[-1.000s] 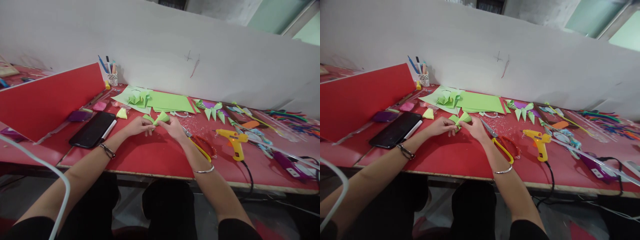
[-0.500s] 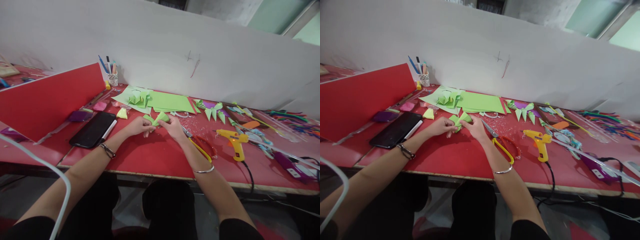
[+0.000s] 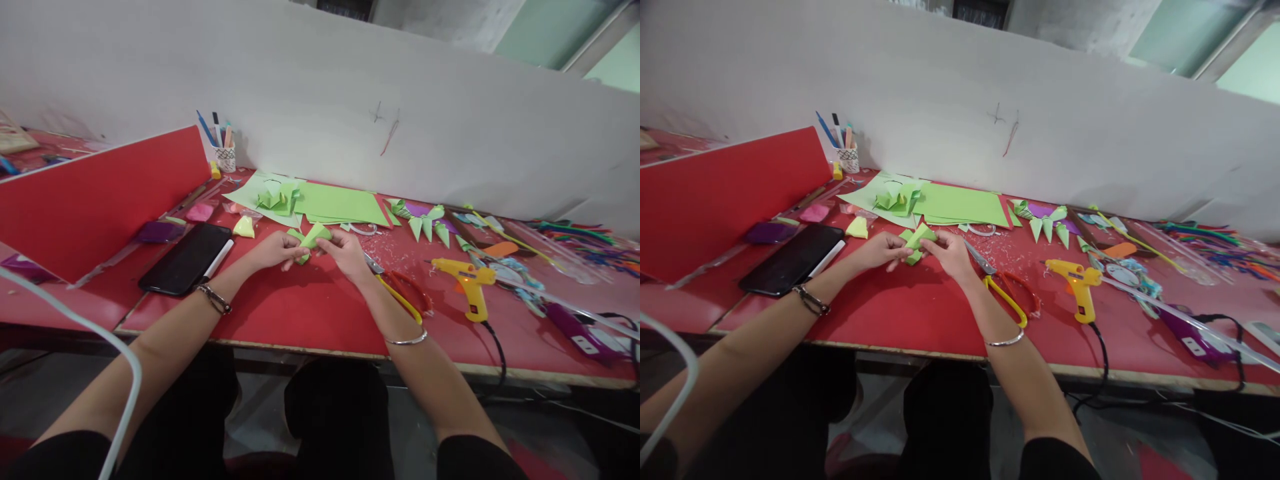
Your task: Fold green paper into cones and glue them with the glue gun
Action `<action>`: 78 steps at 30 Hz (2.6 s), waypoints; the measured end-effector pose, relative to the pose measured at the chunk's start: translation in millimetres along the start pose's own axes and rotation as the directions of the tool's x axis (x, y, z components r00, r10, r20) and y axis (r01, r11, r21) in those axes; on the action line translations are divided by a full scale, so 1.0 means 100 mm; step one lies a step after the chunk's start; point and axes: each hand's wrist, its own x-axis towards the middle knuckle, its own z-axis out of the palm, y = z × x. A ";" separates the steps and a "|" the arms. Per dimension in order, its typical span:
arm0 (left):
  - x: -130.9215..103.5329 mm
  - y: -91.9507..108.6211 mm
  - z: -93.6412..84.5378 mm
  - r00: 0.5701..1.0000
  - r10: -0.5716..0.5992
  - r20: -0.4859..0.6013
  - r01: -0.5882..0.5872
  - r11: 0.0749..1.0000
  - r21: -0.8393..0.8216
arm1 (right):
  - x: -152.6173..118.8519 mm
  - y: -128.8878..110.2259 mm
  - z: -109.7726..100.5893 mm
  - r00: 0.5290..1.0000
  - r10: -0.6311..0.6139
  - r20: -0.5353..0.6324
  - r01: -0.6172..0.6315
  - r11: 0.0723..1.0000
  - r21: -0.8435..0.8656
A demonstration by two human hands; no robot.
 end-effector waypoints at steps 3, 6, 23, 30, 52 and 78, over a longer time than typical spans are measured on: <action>-0.01 0.00 -0.02 1.000 -0.004 -0.019 0.005 0.999 0.043 | 0.01 0.01 -0.01 0.999 0.010 -0.039 -0.010 1.000 -0.005; -0.02 -0.01 -0.03 1.000 0.001 -0.031 0.001 0.998 0.061 | 0.02 0.00 -0.02 0.996 0.028 -0.082 -0.027 1.000 0.007; 0.02 -0.04 0.01 0.998 0.061 0.021 -0.060 0.997 -0.053 | 0.01 0.01 -0.01 1.000 -0.027 -0.010 0.027 0.998 -0.065; 0.00 -0.05 -0.01 0.998 0.037 -0.044 -0.037 0.999 0.004 | 0.01 -0.03 -0.01 0.999 0.011 -0.050 -0.010 1.000 0.010; -0.03 0.03 0.03 0.997 -0.071 0.027 0.074 0.990 -0.117 | -0.01 -0.04 -0.02 0.995 -0.099 0.019 0.099 0.994 -0.048; 0.02 -0.02 0.04 0.997 -0.027 -0.065 0.001 0.931 -0.365 | 0.01 0.00 -0.02 0.996 -0.056 -0.063 0.054 0.998 -0.029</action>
